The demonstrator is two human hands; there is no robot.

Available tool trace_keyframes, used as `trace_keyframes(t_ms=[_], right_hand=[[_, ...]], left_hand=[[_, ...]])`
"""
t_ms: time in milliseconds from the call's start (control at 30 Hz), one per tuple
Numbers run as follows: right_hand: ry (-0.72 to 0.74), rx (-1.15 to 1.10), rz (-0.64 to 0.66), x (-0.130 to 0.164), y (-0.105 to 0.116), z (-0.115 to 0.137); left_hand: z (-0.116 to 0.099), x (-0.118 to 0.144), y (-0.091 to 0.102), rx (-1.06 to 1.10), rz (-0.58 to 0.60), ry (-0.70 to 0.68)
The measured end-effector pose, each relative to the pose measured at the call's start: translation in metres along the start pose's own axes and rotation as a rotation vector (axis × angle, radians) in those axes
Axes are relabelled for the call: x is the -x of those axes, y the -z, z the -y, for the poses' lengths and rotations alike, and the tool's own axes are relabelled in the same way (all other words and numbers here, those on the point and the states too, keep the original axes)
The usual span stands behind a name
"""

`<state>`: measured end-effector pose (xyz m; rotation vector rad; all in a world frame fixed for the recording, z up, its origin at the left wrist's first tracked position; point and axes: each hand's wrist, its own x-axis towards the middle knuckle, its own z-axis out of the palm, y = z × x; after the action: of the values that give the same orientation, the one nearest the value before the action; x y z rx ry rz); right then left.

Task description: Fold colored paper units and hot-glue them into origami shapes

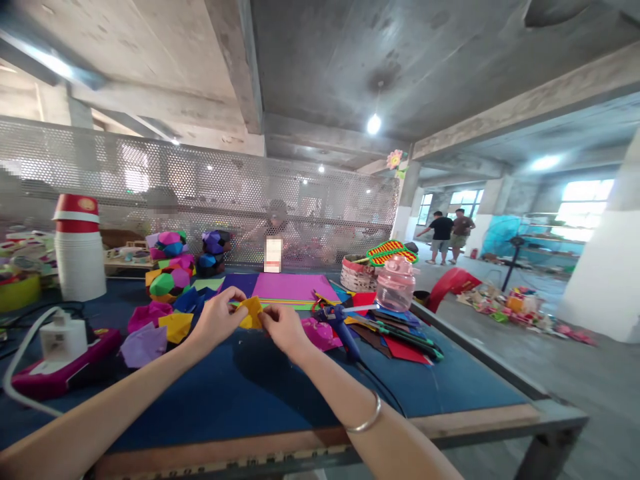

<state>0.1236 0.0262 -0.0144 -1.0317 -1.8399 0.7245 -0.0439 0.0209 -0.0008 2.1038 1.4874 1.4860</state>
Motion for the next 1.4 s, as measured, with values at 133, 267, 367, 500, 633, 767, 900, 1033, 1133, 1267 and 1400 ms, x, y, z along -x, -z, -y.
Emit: trace_keyframes(t_ms=[133, 267, 367, 500, 633, 767, 900, 1033, 1133, 1267, 1400], right_hand=[[0.091, 0.178, -0.077, 0.000, 0.005, 0.003], [0.186, 0.353, -0.137, 0.002, 0.009, 0.008], [0.289, 0.486, -0.190, 0.004, 0.010, 0.009], [0.325, 0.511, -0.198, 0.005, 0.011, 0.009], [0.288, 0.426, -0.170, 0.005, 0.010, 0.009], [0.273, 0.433, -0.172, 0.004, 0.009, 0.008], [0.299, 0.479, -0.165, 0.004, 0.008, 0.005], [0.347, 0.454, -0.112, 0.005, 0.007, 0.002], [0.328, 0.422, -0.086, 0.004, 0.006, 0.001], [0.278, 0.387, -0.091, 0.004, 0.006, 0.001], [0.293, 0.403, -0.115, 0.005, 0.007, 0.002]], left_hand=[[-0.001, 0.003, -0.004, 0.012, 0.056, 0.002], [0.000, 0.004, -0.007, 0.131, 0.154, -0.018], [0.004, 0.002, -0.009, 0.216, 0.250, -0.044], [0.010, 0.000, -0.011, 0.200, 0.262, -0.067], [0.010, 0.001, -0.011, 0.182, 0.227, -0.060], [0.006, 0.005, -0.012, 0.152, 0.213, -0.050], [0.005, 0.006, -0.013, 0.120, 0.239, -0.053], [0.007, 0.003, -0.012, 0.117, 0.257, -0.049], [0.009, 0.002, -0.009, 0.094, 0.261, -0.032], [0.008, 0.002, -0.008, 0.073, 0.225, -0.029], [0.004, 0.003, -0.007, 0.079, 0.229, -0.033]])
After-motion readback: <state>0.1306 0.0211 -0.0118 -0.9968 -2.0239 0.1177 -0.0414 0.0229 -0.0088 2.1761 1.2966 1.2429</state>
